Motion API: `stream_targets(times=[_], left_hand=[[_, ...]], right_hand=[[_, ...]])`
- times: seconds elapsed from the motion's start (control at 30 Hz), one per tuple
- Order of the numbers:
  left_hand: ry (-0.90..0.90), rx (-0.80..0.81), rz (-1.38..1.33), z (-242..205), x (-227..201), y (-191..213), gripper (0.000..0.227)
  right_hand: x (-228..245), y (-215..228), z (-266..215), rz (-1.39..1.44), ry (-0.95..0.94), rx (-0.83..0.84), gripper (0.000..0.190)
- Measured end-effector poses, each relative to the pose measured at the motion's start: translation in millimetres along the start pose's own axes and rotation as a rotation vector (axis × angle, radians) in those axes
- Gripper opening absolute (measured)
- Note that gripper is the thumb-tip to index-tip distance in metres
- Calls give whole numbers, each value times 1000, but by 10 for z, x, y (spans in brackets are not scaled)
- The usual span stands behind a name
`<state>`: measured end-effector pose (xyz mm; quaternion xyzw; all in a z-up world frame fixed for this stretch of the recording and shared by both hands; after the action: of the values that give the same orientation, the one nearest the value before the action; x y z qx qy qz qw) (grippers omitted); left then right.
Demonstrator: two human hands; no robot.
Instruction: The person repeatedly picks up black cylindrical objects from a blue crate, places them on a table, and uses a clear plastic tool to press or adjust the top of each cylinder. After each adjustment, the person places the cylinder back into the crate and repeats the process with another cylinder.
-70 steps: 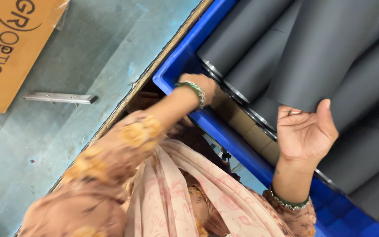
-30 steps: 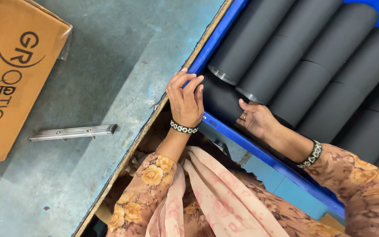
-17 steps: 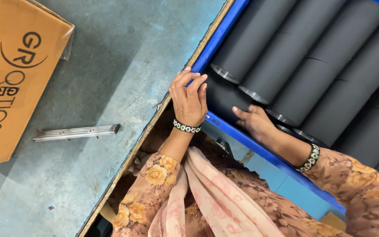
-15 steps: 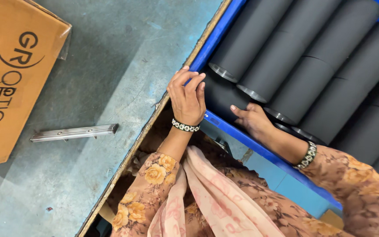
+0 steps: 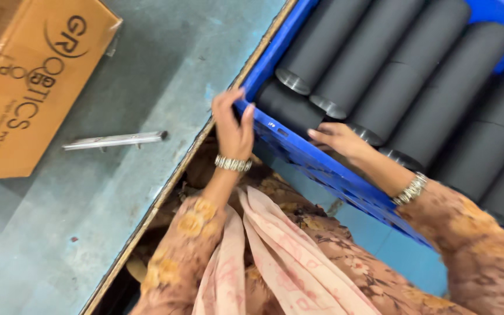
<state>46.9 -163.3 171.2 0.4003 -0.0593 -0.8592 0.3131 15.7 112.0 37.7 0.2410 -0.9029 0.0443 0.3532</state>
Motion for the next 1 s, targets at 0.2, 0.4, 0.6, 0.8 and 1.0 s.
stream_targets(times=[0.2, 0.4, 0.6, 0.8, 1.0], left_hand=[[695, 39, 49, -2082, 542, 1373, 30], [1001, 325, 223, -3525, 1007, 1582, 29], [919, 203, 265, -3980, 978, 1900, 29], [858, -431, -294, -4199, 981, 2044, 22], [1038, -500, -520, -3944, 824, 2160, 28]], right_hand=[[347, 4, -1106, -537, 269, -295, 41], [1080, -841, -1722, -567, 909, -505, 30], [1361, -2137, -1772, -436, 1210, -205, 16], [1111, -3417, -1987, -400, 1166, 282, 13], [761, -3967, -2519, -777, 1517, 470, 12]])
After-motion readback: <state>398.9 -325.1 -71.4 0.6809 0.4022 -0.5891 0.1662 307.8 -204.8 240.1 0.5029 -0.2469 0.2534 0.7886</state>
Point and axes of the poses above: each hand's wrist, its own z-axis towards the middle knuckle, its own y-axis out of the back of the hand, x = y × z, the point moved 9 cm from there along z, towards the middle knuckle, and after that the axes turned 11 degrees about -y, right-handed, at the moved point
